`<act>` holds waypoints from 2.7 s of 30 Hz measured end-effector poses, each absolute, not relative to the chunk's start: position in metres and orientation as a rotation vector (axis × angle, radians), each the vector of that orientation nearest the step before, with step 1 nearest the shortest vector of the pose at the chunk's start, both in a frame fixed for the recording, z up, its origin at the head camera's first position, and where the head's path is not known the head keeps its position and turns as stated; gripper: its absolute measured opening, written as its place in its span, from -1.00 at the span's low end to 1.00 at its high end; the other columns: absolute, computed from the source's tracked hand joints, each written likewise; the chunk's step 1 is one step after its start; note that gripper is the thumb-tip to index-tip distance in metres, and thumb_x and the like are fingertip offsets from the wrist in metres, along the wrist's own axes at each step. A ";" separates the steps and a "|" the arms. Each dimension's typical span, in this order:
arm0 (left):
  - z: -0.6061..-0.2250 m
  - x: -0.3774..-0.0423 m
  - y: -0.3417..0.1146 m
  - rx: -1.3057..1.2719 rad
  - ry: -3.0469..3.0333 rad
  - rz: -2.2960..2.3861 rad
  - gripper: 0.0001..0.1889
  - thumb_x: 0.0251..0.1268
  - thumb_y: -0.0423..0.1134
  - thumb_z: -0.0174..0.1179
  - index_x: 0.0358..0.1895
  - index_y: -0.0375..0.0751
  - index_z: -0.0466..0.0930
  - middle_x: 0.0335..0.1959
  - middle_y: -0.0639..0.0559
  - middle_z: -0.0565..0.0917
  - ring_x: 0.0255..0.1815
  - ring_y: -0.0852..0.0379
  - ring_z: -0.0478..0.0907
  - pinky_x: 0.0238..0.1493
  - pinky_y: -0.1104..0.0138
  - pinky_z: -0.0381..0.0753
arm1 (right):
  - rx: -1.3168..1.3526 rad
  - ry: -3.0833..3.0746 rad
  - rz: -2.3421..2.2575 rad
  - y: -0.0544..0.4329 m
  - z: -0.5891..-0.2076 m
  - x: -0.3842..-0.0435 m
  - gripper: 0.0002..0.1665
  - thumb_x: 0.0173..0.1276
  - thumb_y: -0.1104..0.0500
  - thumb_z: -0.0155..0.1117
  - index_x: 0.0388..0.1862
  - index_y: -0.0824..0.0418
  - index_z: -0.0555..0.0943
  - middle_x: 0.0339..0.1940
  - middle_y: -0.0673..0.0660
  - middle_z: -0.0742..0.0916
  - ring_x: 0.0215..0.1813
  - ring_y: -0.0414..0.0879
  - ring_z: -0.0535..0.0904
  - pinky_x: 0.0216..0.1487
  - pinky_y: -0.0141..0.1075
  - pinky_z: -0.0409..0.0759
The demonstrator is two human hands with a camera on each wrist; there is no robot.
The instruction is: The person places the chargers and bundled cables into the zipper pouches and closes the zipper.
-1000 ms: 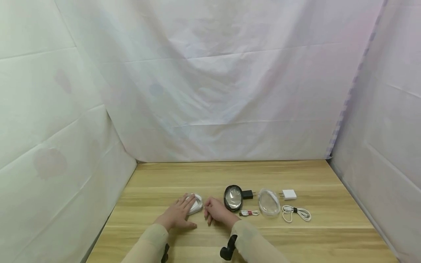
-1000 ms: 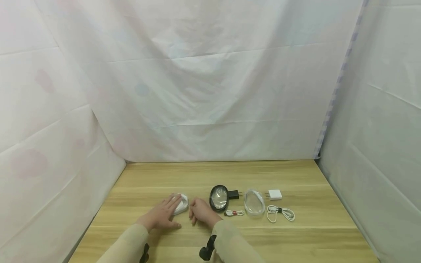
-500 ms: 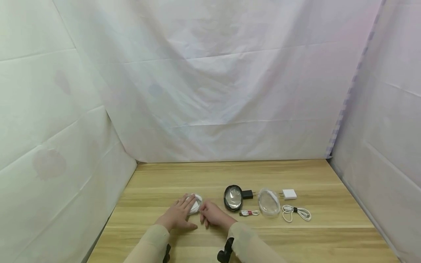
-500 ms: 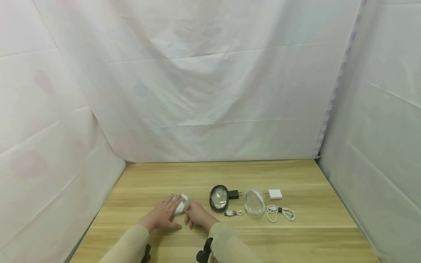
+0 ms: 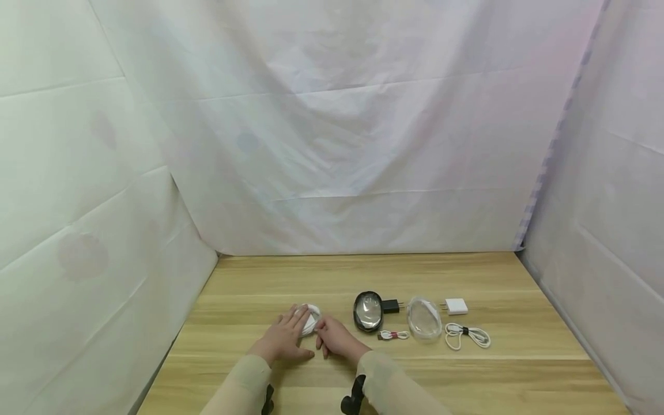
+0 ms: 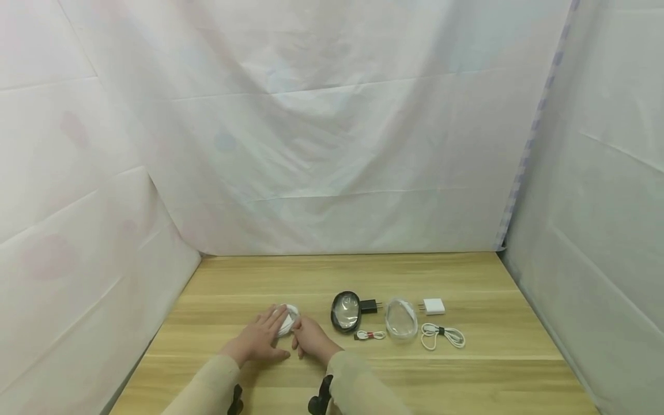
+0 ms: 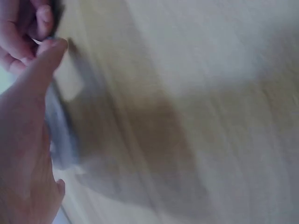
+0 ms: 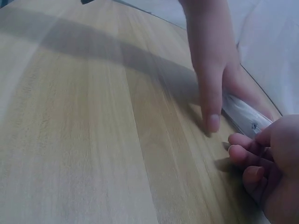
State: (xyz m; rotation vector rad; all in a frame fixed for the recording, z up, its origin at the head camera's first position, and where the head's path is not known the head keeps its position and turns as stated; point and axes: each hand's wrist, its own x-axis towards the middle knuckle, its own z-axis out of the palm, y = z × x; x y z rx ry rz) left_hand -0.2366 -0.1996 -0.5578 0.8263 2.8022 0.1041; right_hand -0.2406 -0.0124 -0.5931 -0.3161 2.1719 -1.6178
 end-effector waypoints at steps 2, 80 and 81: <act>-0.552 -0.236 -0.197 0.802 2.808 0.087 0.03 0.16 0.32 0.20 0.52 -0.30 0.06 0.54 -0.16 0.09 0.52 -0.24 -0.02 0.38 -0.21 0.12 | -0.302 2.175 -1.633 -0.012 -0.594 -0.242 -0.89 0.53 0.27 -0.03 -0.15 0.30 0.44 -0.52 0.18 0.67 -0.72 -0.20 0.45 -0.77 -0.47 0.30; -0.568 -0.233 -0.192 0.914 2.812 0.091 -0.02 0.24 0.32 0.11 0.53 -0.27 0.02 0.56 -0.15 0.01 0.52 -0.23 -0.04 0.45 -0.05 0.06 | -0.420 2.068 -1.707 0.011 -0.606 -0.262 -0.87 0.50 0.36 -0.01 -0.26 0.36 0.48 -0.52 0.17 0.66 -0.60 -0.16 0.55 -0.63 -0.41 0.54; -0.566 -0.233 -0.191 0.908 2.804 0.100 -0.02 0.25 0.30 0.13 0.53 -0.28 0.02 0.56 -0.16 0.01 0.52 -0.24 -0.04 0.45 -0.06 0.06 | -0.428 2.063 -1.703 0.011 -0.607 -0.262 -0.87 0.50 0.36 0.00 -0.26 0.36 0.48 -0.51 0.17 0.66 -0.59 -0.16 0.55 -0.61 -0.40 0.56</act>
